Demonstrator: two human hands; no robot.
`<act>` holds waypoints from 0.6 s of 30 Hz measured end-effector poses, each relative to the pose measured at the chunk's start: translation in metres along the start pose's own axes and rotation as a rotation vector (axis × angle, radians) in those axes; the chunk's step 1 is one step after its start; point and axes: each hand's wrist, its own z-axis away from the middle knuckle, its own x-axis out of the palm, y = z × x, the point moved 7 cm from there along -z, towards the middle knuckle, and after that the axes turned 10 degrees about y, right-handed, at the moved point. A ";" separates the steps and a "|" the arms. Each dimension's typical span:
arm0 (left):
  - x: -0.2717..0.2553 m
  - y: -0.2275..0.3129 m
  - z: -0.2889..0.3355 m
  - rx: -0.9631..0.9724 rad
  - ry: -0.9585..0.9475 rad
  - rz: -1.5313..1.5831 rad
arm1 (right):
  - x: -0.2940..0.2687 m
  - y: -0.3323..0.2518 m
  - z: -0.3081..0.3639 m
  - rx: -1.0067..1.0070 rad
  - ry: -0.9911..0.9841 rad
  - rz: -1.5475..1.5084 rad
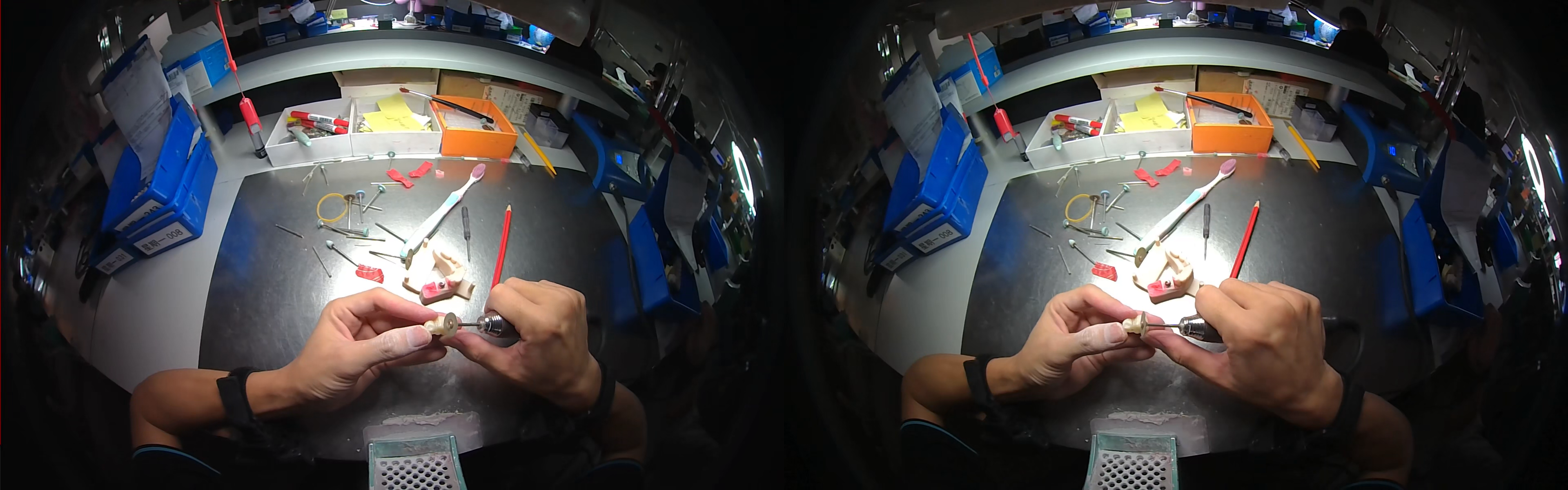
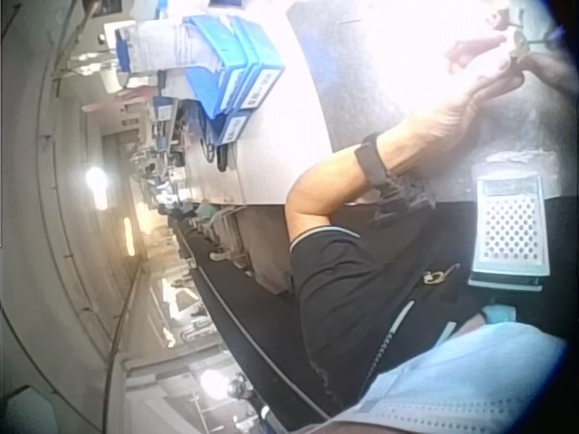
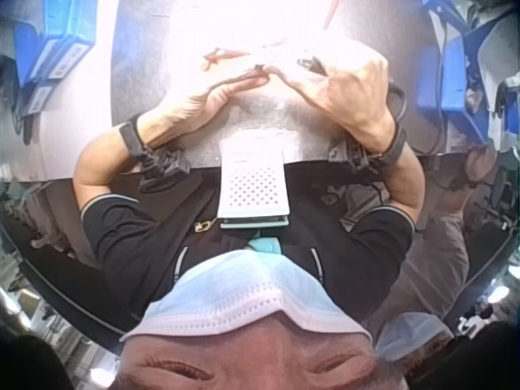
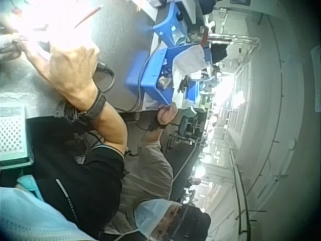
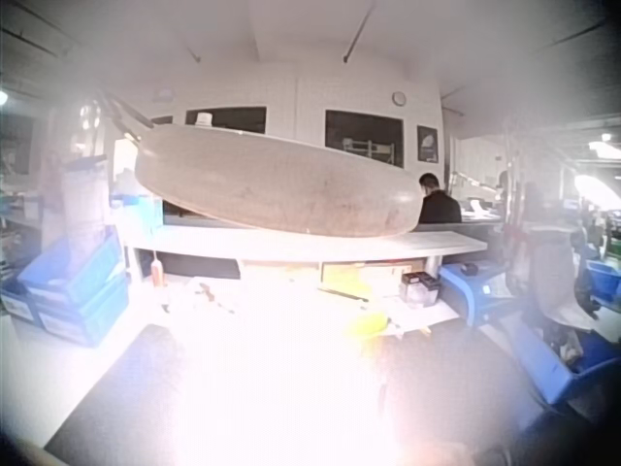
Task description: Use a rotary micromotor tool to grind and shape a dental crown model.
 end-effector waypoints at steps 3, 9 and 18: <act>0.000 0.000 0.000 0.008 0.019 -0.037 | 0.000 0.000 0.000 -0.017 -0.008 0.018; 0.001 0.002 0.000 0.009 0.016 -0.047 | -0.001 0.000 -0.002 0.026 0.057 -0.066; -0.002 0.001 0.001 0.009 0.082 -0.149 | 0.000 0.000 -0.001 -0.014 0.017 -0.010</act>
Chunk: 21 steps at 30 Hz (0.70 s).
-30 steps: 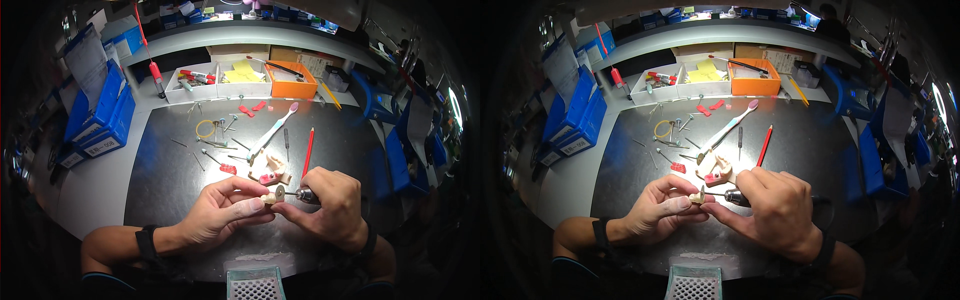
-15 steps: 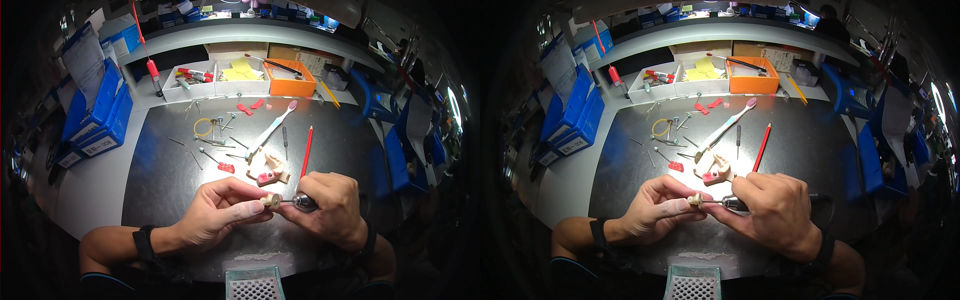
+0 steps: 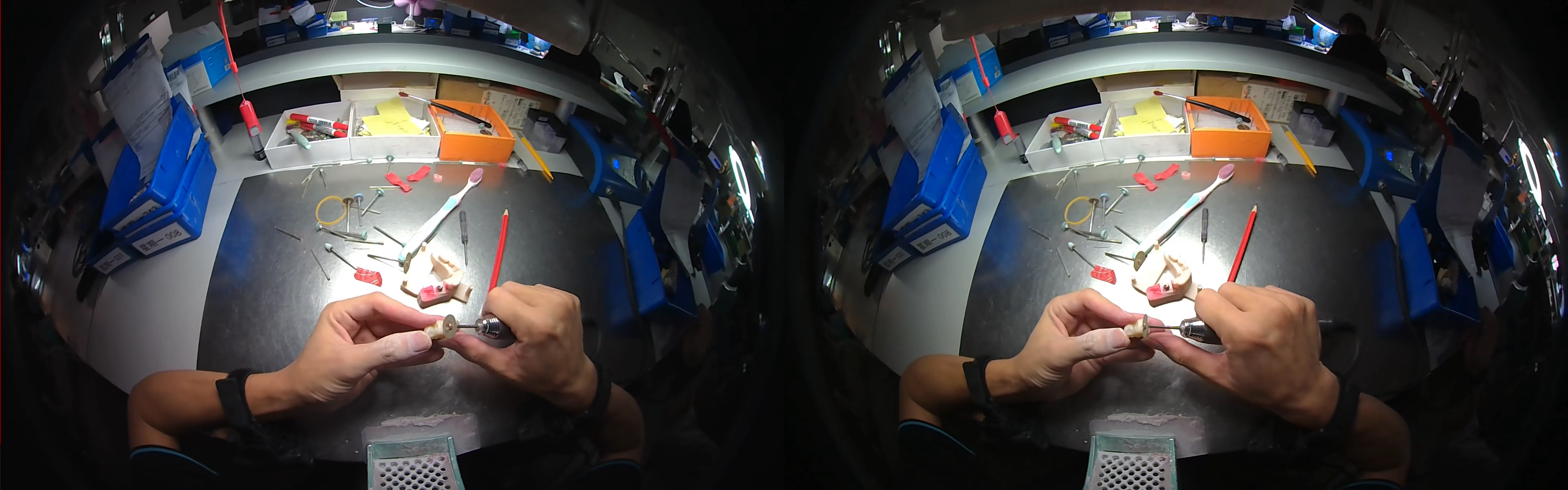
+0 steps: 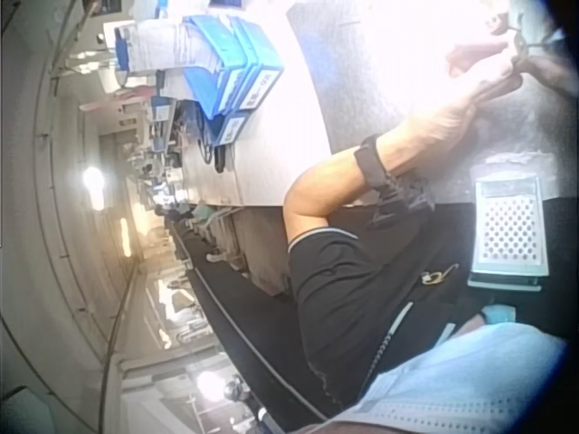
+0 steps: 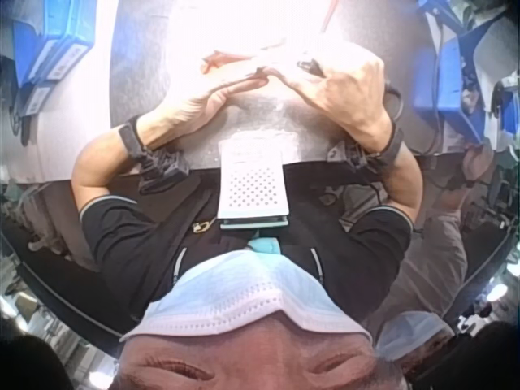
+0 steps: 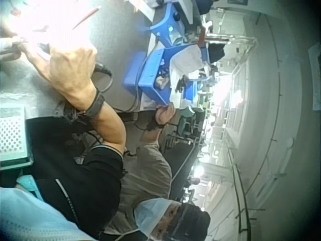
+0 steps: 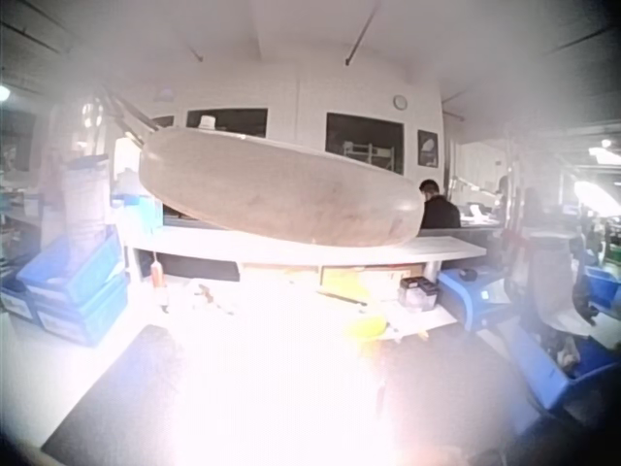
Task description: Use a rotary micromotor tool to grind and shape a dental crown model.
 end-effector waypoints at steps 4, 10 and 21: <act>0.000 0.000 0.000 -0.007 0.015 -0.013 | 0.001 0.001 0.001 0.006 -0.004 0.004; -0.001 0.000 0.000 -0.021 0.035 -0.021 | 0.002 0.001 0.002 0.004 -0.002 -0.013; 0.003 0.001 0.001 0.028 -0.048 0.134 | -0.005 0.001 -0.002 0.007 0.026 0.034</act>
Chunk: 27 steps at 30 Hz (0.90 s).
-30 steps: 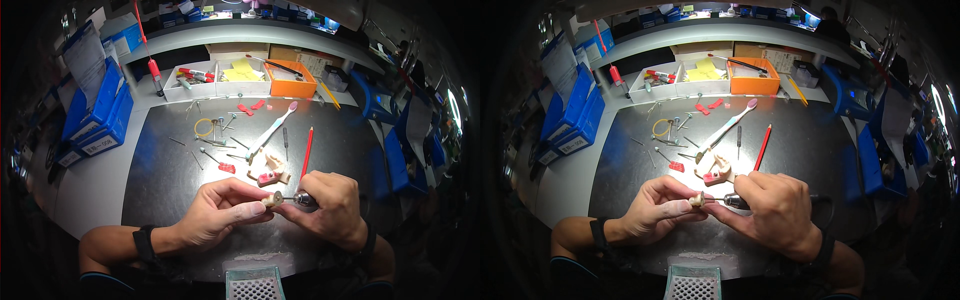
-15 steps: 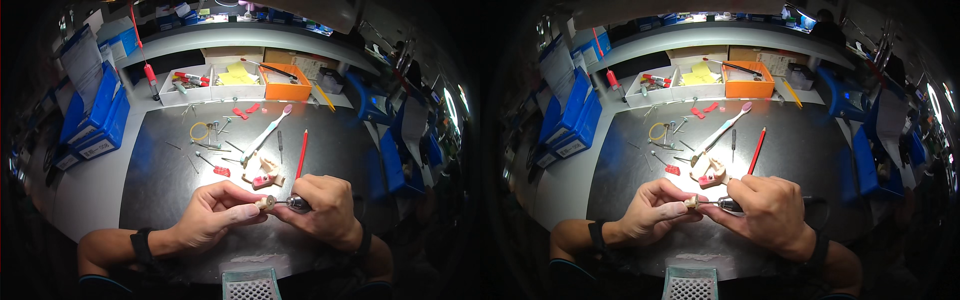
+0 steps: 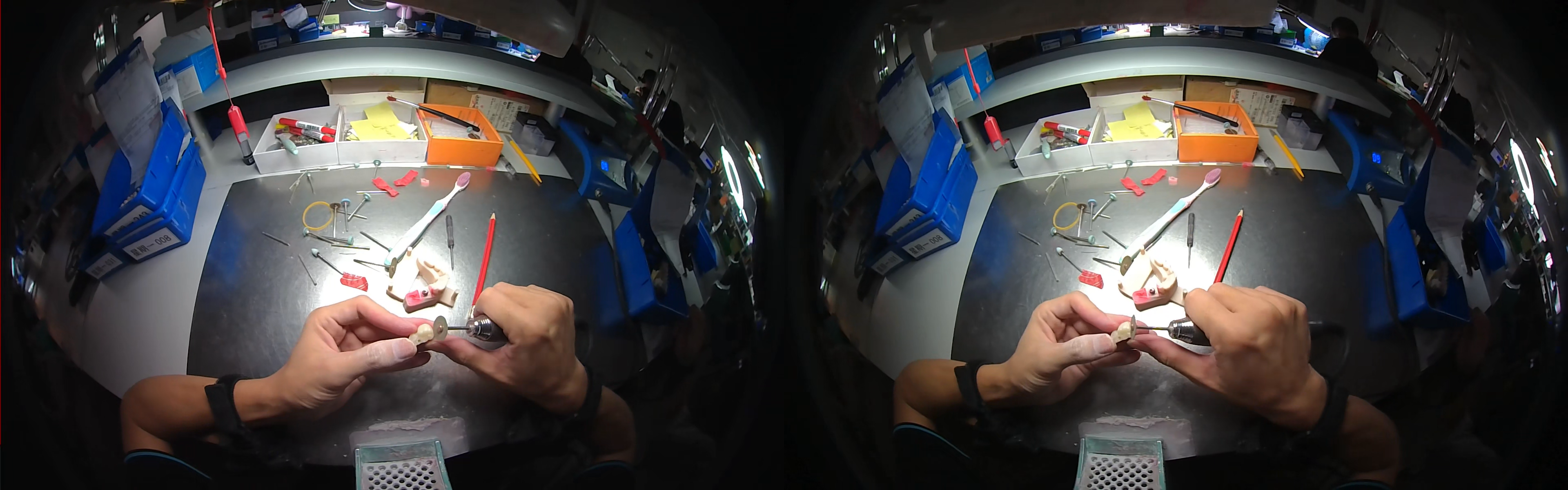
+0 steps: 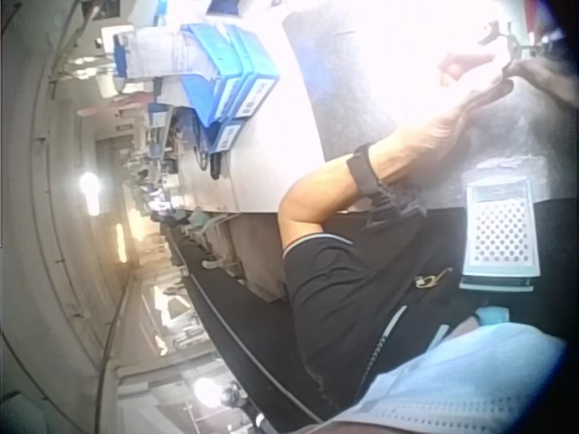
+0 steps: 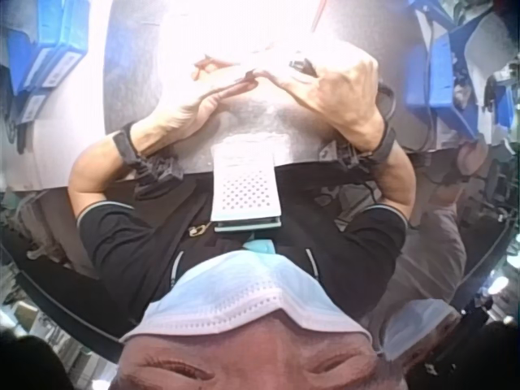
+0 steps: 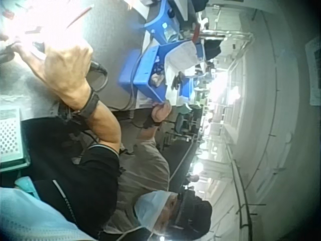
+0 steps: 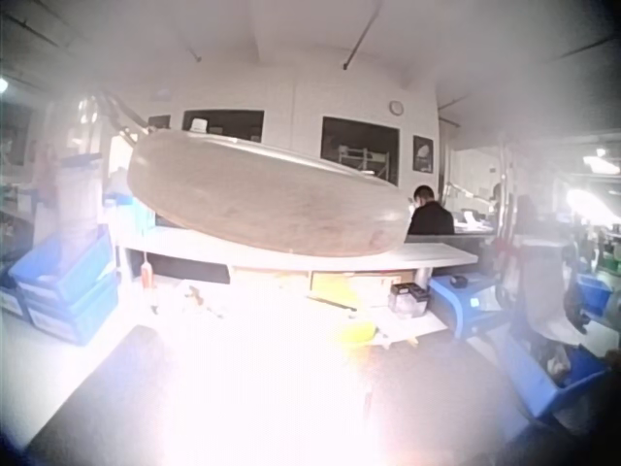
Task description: Use a rotary micromotor tool to grind and shape a dental crown model.
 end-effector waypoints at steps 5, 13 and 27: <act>0.000 0.001 0.001 0.013 0.057 -0.107 | 0.001 -0.001 0.001 0.002 -0.005 -0.018; -0.002 0.003 0.000 0.050 0.089 -0.216 | 0.004 0.001 0.002 0.004 -0.047 -0.026; 0.000 0.009 0.002 0.134 0.066 -0.319 | 0.003 0.001 0.002 -0.003 -0.010 -0.039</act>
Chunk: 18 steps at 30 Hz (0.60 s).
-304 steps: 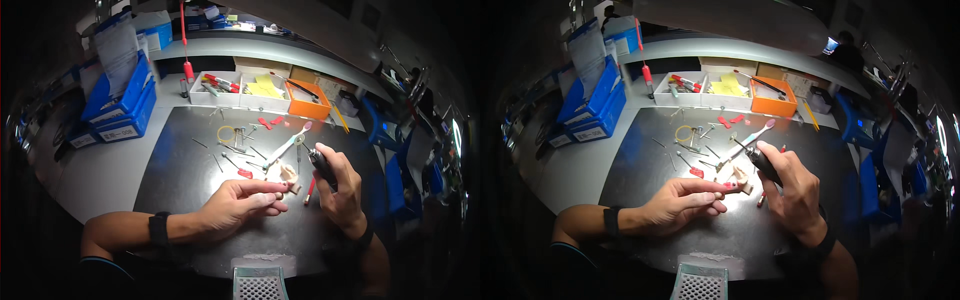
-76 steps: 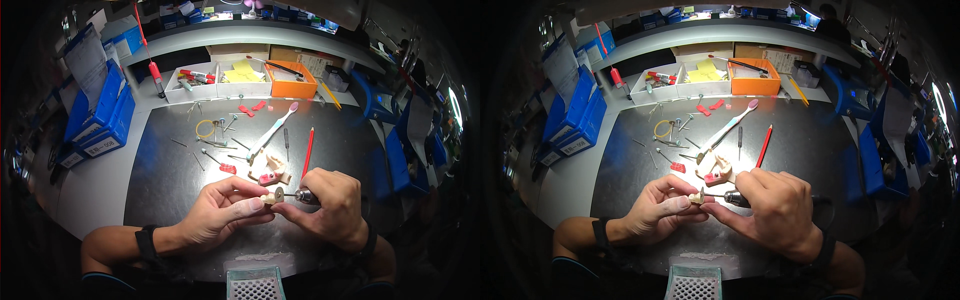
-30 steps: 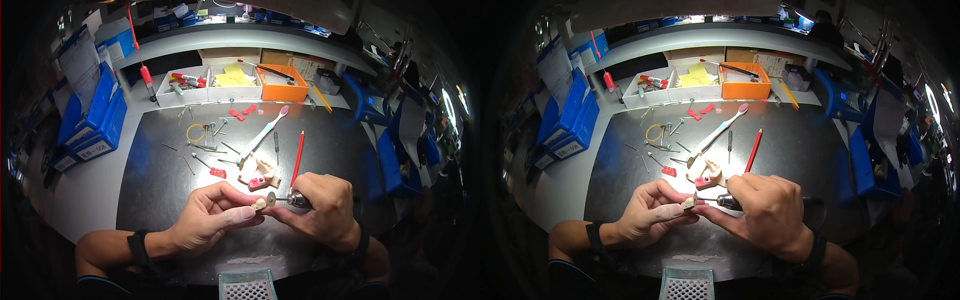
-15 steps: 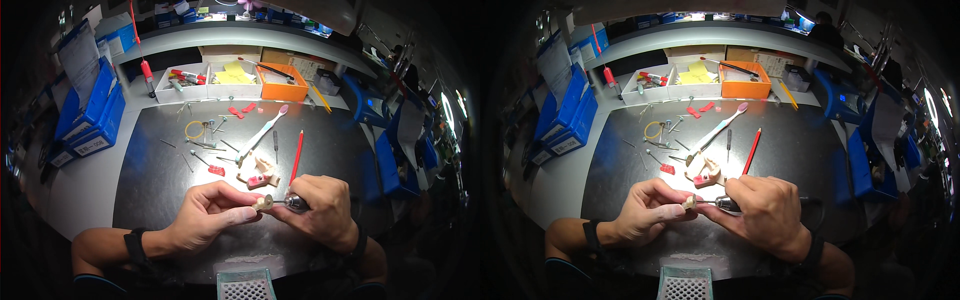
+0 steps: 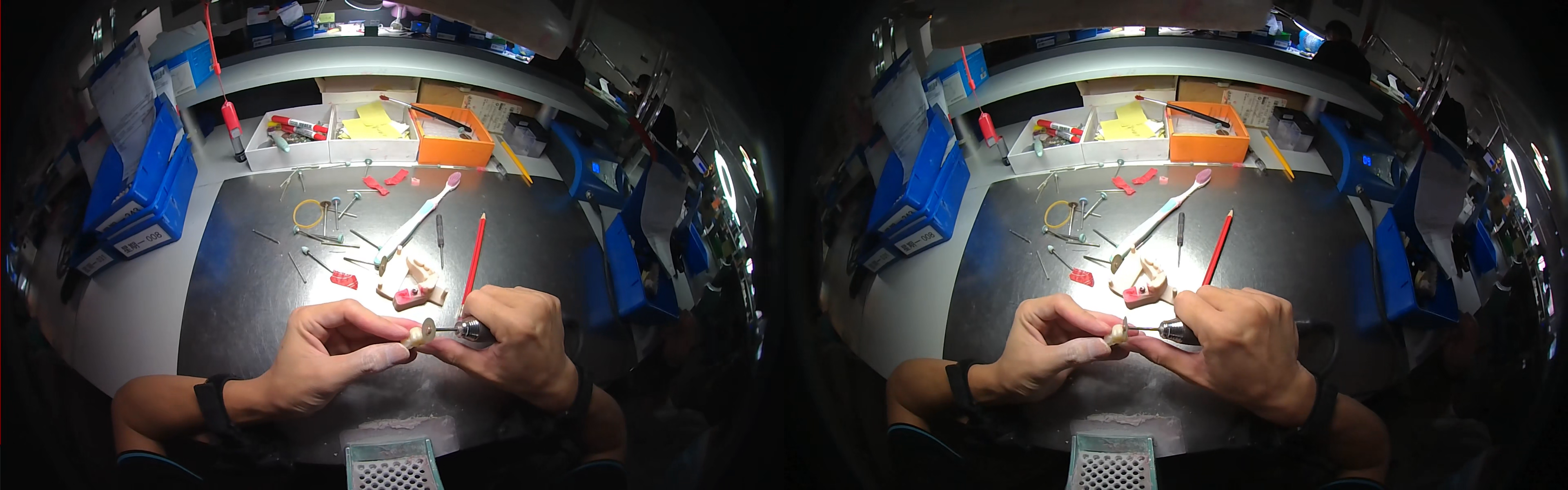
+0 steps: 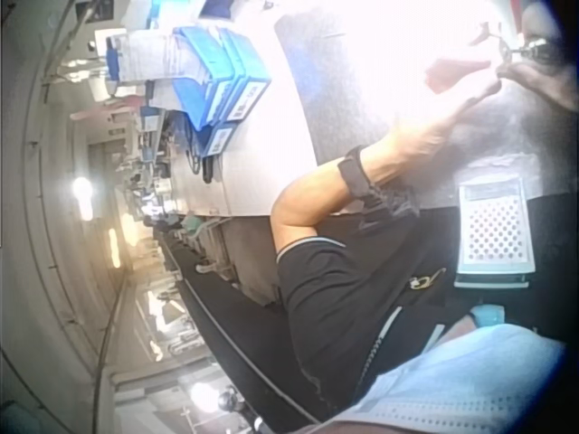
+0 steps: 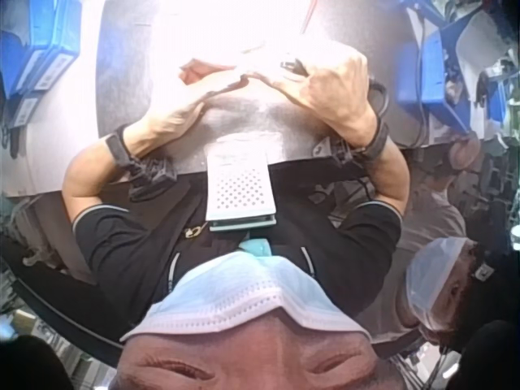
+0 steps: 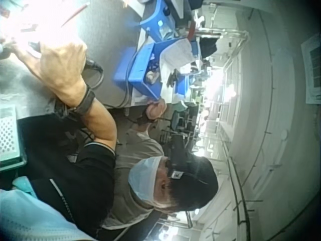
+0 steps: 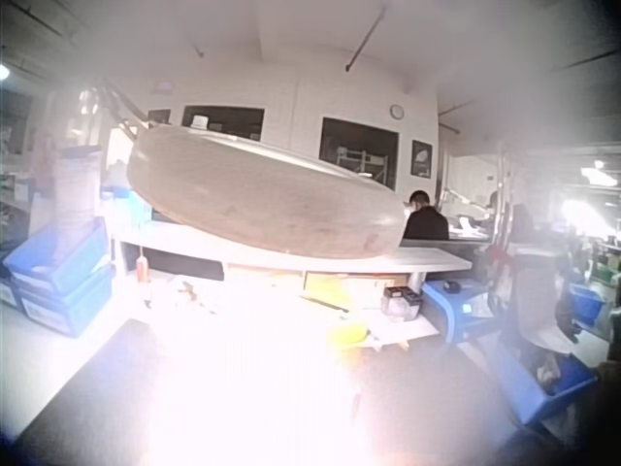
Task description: Use a rotary micromotor tool to grind and shape a dental crown model.
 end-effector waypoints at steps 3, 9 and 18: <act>0.000 0.000 0.000 0.003 -0.004 0.000 | 0.001 0.000 0.001 -0.015 -0.008 0.021; 0.000 -0.001 0.000 -0.002 -0.001 0.006 | 0.002 0.001 0.002 -0.010 -0.003 0.012; -0.002 -0.002 0.000 -0.024 0.011 0.009 | 0.003 0.003 0.004 0.002 -0.010 -0.002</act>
